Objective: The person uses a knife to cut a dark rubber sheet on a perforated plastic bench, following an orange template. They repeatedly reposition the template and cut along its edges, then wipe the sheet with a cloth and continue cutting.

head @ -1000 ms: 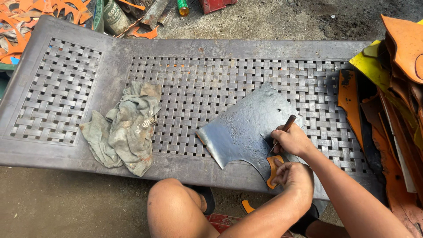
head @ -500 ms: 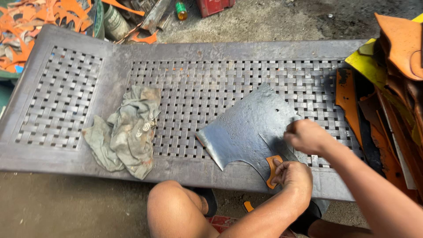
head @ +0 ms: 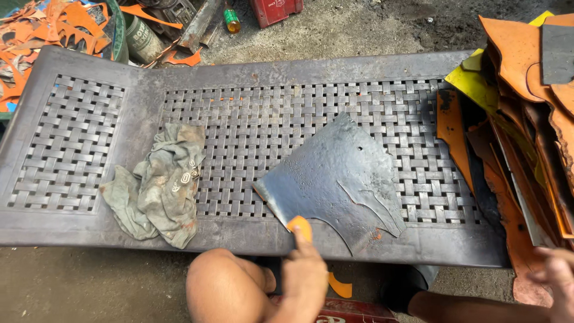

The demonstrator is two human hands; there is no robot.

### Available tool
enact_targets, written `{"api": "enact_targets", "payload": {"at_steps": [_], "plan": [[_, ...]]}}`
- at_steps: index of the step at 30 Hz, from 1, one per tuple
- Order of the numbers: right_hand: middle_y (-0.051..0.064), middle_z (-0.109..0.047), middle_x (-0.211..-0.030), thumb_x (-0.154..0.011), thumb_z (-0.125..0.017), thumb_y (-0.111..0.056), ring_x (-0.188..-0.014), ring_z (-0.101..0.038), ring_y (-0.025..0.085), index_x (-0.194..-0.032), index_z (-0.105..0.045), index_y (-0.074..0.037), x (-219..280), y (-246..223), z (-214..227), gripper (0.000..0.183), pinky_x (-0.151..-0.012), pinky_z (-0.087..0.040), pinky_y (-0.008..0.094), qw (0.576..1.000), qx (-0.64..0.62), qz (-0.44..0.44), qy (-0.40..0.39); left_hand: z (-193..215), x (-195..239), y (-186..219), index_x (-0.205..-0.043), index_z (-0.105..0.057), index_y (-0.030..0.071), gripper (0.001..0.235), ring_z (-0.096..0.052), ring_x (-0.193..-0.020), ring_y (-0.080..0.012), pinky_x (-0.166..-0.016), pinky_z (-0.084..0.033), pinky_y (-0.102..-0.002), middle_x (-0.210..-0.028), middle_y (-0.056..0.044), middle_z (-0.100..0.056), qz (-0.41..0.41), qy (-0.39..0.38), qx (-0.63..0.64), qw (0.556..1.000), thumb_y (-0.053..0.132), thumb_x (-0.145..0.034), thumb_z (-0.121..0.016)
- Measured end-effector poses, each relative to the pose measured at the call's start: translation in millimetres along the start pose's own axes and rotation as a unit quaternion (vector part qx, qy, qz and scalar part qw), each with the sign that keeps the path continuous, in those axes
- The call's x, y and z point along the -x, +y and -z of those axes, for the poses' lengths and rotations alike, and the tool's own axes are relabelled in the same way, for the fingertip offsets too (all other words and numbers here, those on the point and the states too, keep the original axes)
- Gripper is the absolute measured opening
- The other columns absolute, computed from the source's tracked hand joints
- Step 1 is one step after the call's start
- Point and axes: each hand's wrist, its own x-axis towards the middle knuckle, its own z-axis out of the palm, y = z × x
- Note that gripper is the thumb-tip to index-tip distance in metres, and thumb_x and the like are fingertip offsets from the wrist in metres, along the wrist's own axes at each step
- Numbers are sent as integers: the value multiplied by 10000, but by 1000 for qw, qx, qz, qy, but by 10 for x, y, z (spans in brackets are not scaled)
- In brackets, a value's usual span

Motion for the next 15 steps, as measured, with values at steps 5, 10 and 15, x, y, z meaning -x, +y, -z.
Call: {"api": "enact_targets", "payload": {"at_steps": [5, 10, 15], "plan": [[176, -714, -851, -1151, -460, -289, -853, -713, 217, -1261, -691, 15, 274, -541, -49, 397, -873, -557, 334, 996, -54, 45, -48, 291, 57, -596, -1517, -270, -106, 931, -505, -1328, -358, -942, -563, -422, -1653, -319, -76, 192, -64, 172, 964, 526, -932, -623], [93, -814, -860, -937, -689, -325, -816, -746, 181, -1151, -755, -107, 319, -1420, 62, 312, -740, -609, 329, 970, 147, 26, -189, 392, -93, -958, -1533, -276, -71, 917, -464, -1359, -407, -1019, -497, -488, -1660, -267, -112, 265, 12, 215, 940, 574, -950, -567], [88, -772, -887, -929, -712, -388, -846, -750, 233, -1083, -766, -138, 304, -1757, 24, 299, -765, -616, 365, 949, 178, -43, -258, 269, -302, -1263, -1535, -329, -22, 856, -475, -1362, -406, -1067, -468, -466, -1655, -257, -194, 277, 83, 221, 932, 549, -946, -574]]}}
